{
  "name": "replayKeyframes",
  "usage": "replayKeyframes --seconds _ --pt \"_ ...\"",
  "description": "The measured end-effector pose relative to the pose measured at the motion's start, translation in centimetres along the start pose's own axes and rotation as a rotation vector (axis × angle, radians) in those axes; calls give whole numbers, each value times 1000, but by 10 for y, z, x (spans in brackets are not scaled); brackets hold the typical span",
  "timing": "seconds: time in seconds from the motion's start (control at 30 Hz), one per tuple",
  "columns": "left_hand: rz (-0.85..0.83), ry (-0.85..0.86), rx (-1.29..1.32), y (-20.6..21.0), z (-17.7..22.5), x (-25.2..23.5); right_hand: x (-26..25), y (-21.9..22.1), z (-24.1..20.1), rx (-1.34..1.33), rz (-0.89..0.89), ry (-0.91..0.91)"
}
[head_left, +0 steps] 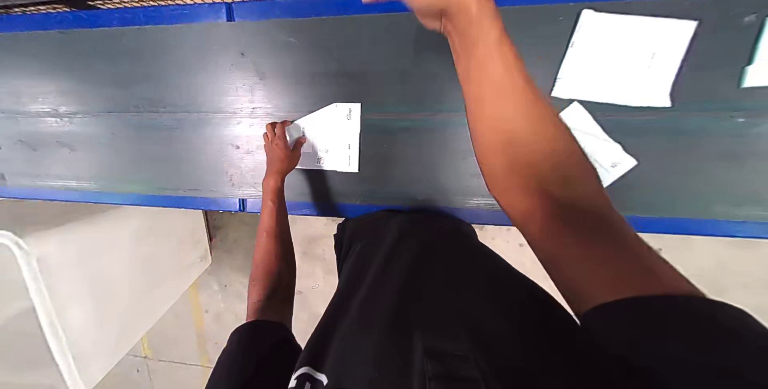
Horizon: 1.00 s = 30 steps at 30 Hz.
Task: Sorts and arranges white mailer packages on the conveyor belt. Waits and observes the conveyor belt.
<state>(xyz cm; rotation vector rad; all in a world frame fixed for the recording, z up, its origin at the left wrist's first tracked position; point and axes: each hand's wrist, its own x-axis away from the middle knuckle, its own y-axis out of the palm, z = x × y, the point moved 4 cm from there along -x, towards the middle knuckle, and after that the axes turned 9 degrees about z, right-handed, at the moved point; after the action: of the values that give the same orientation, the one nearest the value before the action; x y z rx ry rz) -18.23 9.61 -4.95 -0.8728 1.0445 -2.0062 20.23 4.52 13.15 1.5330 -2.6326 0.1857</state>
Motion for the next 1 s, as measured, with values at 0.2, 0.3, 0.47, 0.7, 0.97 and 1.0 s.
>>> replayKeyframes --seconds 0.2,0.3,0.47,0.7,0.97,1.0 --pt "-93 145 -19 -30 -48 -3 206 2 125 119 -71 152" --pt "-224 203 -10 -36 -49 -1 303 -21 173 164 81 269" --pt "-299 188 506 -62 23 -9 369 -63 182 143 339 295" --pt "95 165 979 -114 161 -200 338 -96 139 58 466 135" --pt "-36 134 489 -33 200 -104 211 -134 165 743 424 151" --pt "-102 127 437 -8 187 -76 180 -130 168 798 383 107"
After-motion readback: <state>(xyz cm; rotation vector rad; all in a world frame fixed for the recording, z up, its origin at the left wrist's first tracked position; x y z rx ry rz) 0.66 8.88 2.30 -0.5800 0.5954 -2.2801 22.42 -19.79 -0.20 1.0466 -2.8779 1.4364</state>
